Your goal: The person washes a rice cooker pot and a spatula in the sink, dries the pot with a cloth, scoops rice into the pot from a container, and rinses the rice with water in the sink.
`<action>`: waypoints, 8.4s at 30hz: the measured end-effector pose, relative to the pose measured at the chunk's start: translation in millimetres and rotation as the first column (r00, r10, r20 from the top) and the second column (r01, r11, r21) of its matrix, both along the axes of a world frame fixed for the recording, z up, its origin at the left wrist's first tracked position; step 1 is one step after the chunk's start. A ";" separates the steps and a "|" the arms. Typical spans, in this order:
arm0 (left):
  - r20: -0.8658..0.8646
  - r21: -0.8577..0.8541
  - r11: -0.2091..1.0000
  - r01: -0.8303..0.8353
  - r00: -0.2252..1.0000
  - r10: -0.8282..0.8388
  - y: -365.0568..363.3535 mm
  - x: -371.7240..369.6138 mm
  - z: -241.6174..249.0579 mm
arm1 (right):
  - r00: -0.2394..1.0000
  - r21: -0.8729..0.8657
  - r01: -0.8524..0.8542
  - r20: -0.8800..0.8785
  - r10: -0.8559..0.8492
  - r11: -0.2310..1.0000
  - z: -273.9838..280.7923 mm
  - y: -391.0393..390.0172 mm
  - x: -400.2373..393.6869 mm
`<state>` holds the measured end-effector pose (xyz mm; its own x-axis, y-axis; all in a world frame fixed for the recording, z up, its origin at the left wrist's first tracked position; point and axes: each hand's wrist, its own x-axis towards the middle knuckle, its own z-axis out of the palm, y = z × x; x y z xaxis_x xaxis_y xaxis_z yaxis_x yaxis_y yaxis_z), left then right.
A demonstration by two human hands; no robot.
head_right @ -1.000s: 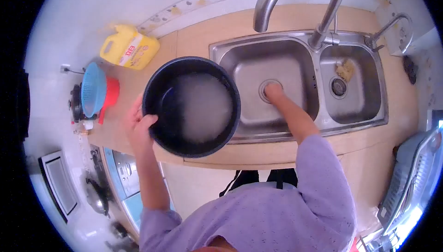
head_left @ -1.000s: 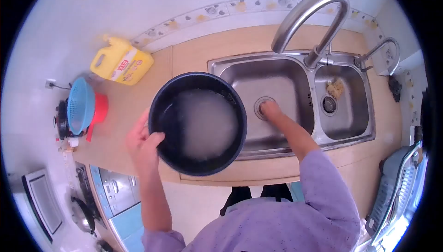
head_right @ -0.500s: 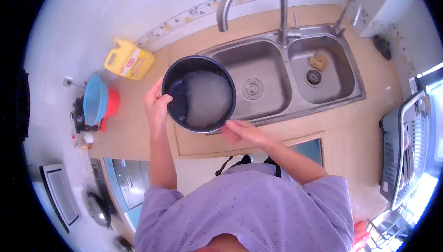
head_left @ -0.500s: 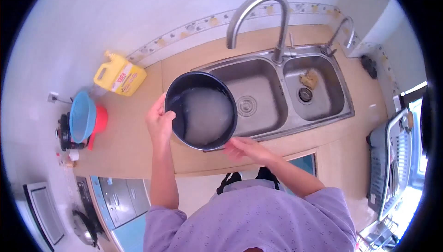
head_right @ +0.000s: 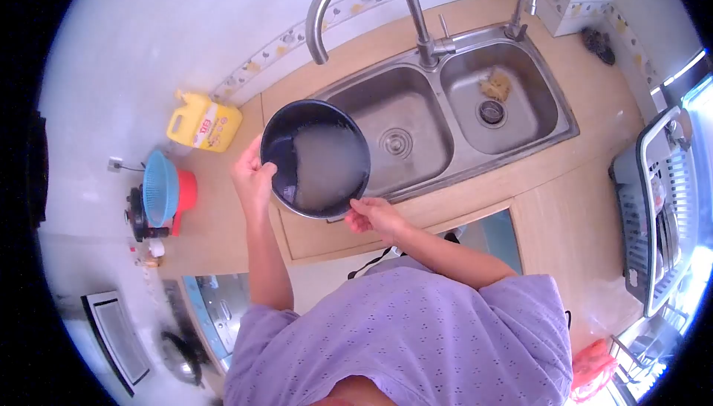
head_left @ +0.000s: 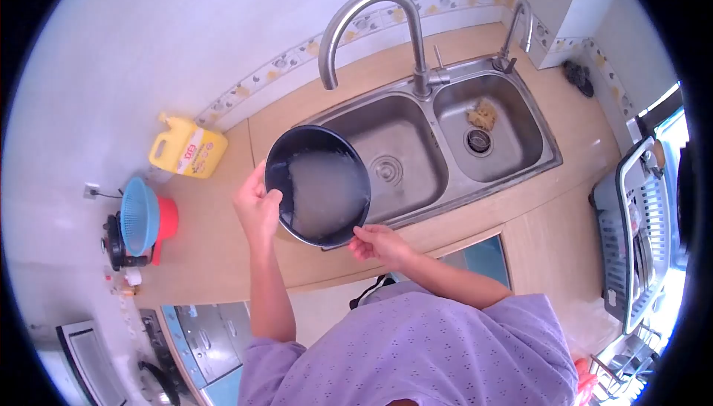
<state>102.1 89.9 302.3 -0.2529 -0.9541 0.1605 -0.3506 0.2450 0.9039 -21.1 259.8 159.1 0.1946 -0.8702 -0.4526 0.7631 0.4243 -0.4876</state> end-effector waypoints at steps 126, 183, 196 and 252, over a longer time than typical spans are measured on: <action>-0.361 0.279 0.960 0.014 0.928 0.092 -57.4 -53.3 -36.9 | -0.522 -0.222 0.420 -0.852 0.034 0.880 -15.3 -178.6 -373.6; -0.463 0.665 0.675 0.318 0.886 0.039 -48.9 -88.1 -134.6 | 0.351 -0.335 0.224 -0.848 -0.397 0.915 149.3 -62.9 -188.7; -0.287 0.656 0.706 0.269 0.953 -0.097 -56.7 -57.9 -102.7 | 0.746 -0.126 0.362 -0.555 -0.368 0.924 72.8 -35.5 -181.5; -0.249 0.180 0.972 0.152 0.963 -0.105 -15.2 -48.1 -7.2 | 0.918 -0.200 -0.214 -0.376 0.126 0.956 30.2 22.0 -87.1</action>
<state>54.0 74.7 295.1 -0.3529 -0.9346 0.0441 -0.0984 0.0839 0.9916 -108.2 281.8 189.3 0.2134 -0.9270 -0.3084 0.4469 0.3733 -0.8130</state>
